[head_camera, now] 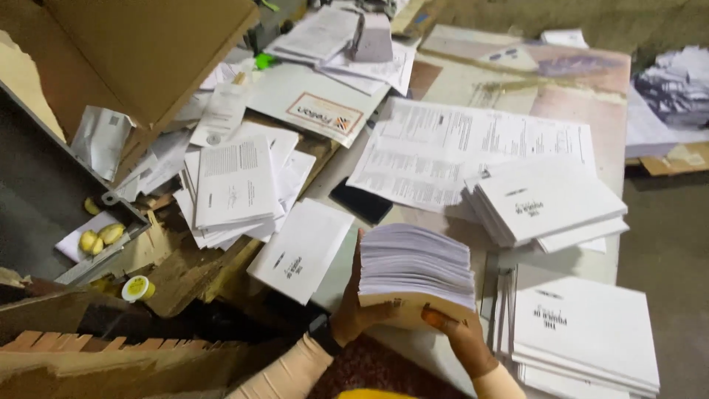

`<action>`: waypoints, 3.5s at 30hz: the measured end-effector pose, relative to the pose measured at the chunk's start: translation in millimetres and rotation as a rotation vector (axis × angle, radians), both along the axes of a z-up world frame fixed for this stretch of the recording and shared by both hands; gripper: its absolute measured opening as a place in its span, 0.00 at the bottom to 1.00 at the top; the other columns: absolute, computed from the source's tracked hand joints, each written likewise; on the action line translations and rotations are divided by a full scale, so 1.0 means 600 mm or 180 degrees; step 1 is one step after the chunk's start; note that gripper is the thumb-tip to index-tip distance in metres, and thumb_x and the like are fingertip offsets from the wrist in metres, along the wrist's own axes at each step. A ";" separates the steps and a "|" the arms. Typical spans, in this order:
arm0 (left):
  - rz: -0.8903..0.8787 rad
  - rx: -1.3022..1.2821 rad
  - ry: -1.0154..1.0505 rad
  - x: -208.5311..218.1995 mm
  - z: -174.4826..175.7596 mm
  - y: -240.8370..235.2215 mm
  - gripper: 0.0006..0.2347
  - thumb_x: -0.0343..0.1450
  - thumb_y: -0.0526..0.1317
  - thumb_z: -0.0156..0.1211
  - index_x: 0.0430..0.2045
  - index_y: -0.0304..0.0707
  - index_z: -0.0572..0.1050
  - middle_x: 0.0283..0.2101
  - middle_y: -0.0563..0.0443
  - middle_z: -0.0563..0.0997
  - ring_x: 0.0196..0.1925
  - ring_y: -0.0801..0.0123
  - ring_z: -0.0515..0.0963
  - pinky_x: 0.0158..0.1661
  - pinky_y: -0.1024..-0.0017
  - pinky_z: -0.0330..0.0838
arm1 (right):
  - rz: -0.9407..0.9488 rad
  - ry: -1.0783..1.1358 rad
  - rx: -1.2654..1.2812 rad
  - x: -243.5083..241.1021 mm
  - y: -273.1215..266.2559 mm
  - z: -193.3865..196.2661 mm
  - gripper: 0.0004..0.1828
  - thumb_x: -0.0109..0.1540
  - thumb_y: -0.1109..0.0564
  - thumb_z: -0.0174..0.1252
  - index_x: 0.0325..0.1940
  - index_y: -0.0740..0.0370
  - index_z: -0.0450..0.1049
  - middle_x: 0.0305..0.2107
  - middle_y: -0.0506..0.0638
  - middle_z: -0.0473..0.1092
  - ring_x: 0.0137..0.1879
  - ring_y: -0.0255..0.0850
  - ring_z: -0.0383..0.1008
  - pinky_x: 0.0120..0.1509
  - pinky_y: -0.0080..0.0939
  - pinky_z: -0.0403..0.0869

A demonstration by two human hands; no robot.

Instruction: A person is manually assembling booklets by gathering printed sheets, aligning them, and folding them, occasionally using a small tool to sharpen the crease.

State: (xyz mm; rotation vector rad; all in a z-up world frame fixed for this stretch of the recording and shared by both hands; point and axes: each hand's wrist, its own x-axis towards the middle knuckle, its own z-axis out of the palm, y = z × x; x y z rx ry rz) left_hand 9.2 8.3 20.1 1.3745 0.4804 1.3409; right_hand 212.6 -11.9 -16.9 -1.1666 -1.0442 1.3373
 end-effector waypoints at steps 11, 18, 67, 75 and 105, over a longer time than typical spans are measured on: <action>0.0251 -0.0675 0.0371 0.008 -0.025 -0.030 0.42 0.61 0.46 0.68 0.66 0.37 0.46 0.65 0.43 0.62 0.66 0.55 0.62 0.64 0.55 0.56 | -0.0503 -0.0356 -0.0773 -0.017 -0.024 -0.002 0.16 0.44 0.62 0.67 0.36 0.67 0.81 0.30 0.54 0.78 0.38 0.45 0.75 0.41 0.45 0.74; -0.0197 -0.0373 0.0060 -0.011 -0.036 -0.002 0.41 0.63 0.48 0.70 0.65 0.40 0.46 0.62 0.44 0.64 0.64 0.59 0.63 0.61 0.53 0.62 | -0.0160 -0.0527 0.0141 0.013 0.008 -0.069 0.32 0.35 0.63 0.74 0.44 0.61 0.75 0.38 0.53 0.77 0.47 0.48 0.76 0.54 0.49 0.74; -0.0266 0.0093 0.0232 -0.030 -0.056 0.012 0.45 0.61 0.48 0.72 0.65 0.39 0.43 0.65 0.43 0.59 0.67 0.55 0.59 0.64 0.51 0.59 | 0.0568 -0.0660 -0.0529 0.005 0.011 0.089 0.64 0.30 0.54 0.76 0.68 0.50 0.56 0.55 0.51 0.71 0.64 0.46 0.69 0.68 0.53 0.67; -0.0083 -0.0527 0.0519 -0.028 -0.093 0.020 0.38 0.56 0.39 0.75 0.57 0.39 0.54 0.55 0.46 0.70 0.60 0.59 0.67 0.59 0.56 0.65 | 0.0132 -0.0755 0.0462 -0.007 0.016 0.055 0.53 0.34 0.48 0.75 0.59 0.56 0.60 0.52 0.53 0.69 0.60 0.47 0.69 0.65 0.53 0.67; 0.0227 0.0336 0.0378 -0.086 -0.027 0.030 0.40 0.62 0.36 0.70 0.65 0.35 0.48 0.60 0.43 0.67 0.57 0.62 0.70 0.57 0.69 0.66 | 0.0302 -0.4395 0.2732 0.000 0.026 0.209 0.15 0.45 0.52 0.69 0.29 0.53 0.70 0.23 0.43 0.71 0.32 0.40 0.73 0.73 0.49 0.59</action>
